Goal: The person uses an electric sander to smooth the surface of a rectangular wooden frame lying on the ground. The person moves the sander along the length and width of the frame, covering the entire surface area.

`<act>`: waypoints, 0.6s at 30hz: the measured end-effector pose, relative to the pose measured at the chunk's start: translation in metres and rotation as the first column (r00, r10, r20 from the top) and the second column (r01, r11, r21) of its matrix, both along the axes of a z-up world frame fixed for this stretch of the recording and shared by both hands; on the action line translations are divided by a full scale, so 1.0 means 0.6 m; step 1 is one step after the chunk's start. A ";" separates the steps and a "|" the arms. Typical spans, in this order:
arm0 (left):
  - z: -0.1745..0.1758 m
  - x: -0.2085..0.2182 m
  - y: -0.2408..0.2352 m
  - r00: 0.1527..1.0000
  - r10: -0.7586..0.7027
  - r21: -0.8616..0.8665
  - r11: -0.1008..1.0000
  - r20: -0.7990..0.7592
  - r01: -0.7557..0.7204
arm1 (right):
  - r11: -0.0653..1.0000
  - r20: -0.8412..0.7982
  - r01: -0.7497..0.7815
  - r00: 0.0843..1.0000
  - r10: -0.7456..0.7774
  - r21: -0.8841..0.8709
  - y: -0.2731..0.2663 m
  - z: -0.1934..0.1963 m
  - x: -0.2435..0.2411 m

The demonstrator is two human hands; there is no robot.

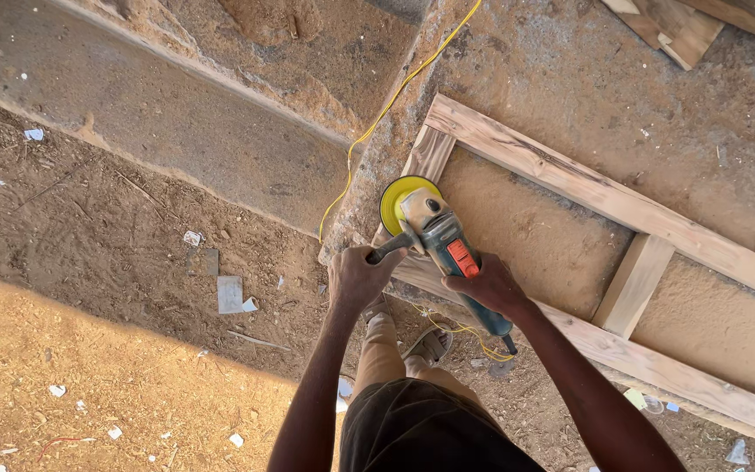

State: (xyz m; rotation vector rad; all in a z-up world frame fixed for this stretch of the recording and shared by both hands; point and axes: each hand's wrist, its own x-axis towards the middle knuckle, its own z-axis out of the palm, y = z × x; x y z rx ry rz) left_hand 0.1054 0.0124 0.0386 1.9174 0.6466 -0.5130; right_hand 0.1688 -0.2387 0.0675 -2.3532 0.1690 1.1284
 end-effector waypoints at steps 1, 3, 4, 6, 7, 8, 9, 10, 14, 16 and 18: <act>0.007 -0.022 0.001 1.000 0.014 0.014 1.000 0.011 -0.014 | 0.999 -0.011 -0.033 0.999 0.032 -0.014 0.004 -0.001 -0.017; 0.018 -0.065 0.005 0.999 0.043 0.046 0.998 0.033 -0.045 | 0.997 -0.018 -0.073 0.997 0.074 0.008 0.005 -0.004 -0.052; 0.023 -0.085 0.007 0.998 0.057 0.053 0.997 0.030 -0.059 | 0.995 -0.022 -0.095 0.995 0.095 0.021 0.005 -0.006 -0.070; 0.029 -0.116 0.005 0.997 0.076 0.062 0.995 0.029 -0.078 | 0.991 -0.076 -0.113 0.991 0.108 -0.066 0.001 -0.014 -0.104; 0.035 -0.133 0.001 0.995 0.102 0.039 0.994 0.018 -0.102 | 0.986 -0.105 -0.124 0.988 0.113 -0.110 -0.002 -0.018 -0.118; 0.040 -0.148 -0.004 0.992 0.127 0.016 0.992 0.006 -0.127 | 0.989 -0.107 -0.121 0.988 0.111 -0.082 -0.008 -0.018 -0.131; 0.041 -0.154 -0.008 0.989 0.145 -0.009 0.989 -0.003 -0.145 | 0.992 -0.106 -0.110 0.989 0.103 -0.058 -0.014 -0.016 -0.143; 0.040 -0.155 -0.011 0.988 0.153 -0.023 0.988 0.004 -0.153 | 0.994 -0.106 -0.100 0.990 0.096 -0.033 -0.018 -0.016 -0.144; 0.007 -0.109 -0.031 0.983 0.172 -0.106 0.981 0.069 -0.165 | 0.990 -0.024 -0.127 0.992 0.125 -0.061 -0.033 -0.010 -0.084; -0.021 -0.051 -0.038 0.990 0.127 -0.129 0.985 0.059 -0.119 | 0.995 0.003 -0.082 0.997 0.082 -0.063 -0.035 -0.008 -0.012; -0.054 0.039 -0.038 0.994 0.086 -0.105 0.991 0.061 -0.079 | 0.998 0.036 -0.040 0.998 0.042 -0.053 -0.035 -0.006 0.066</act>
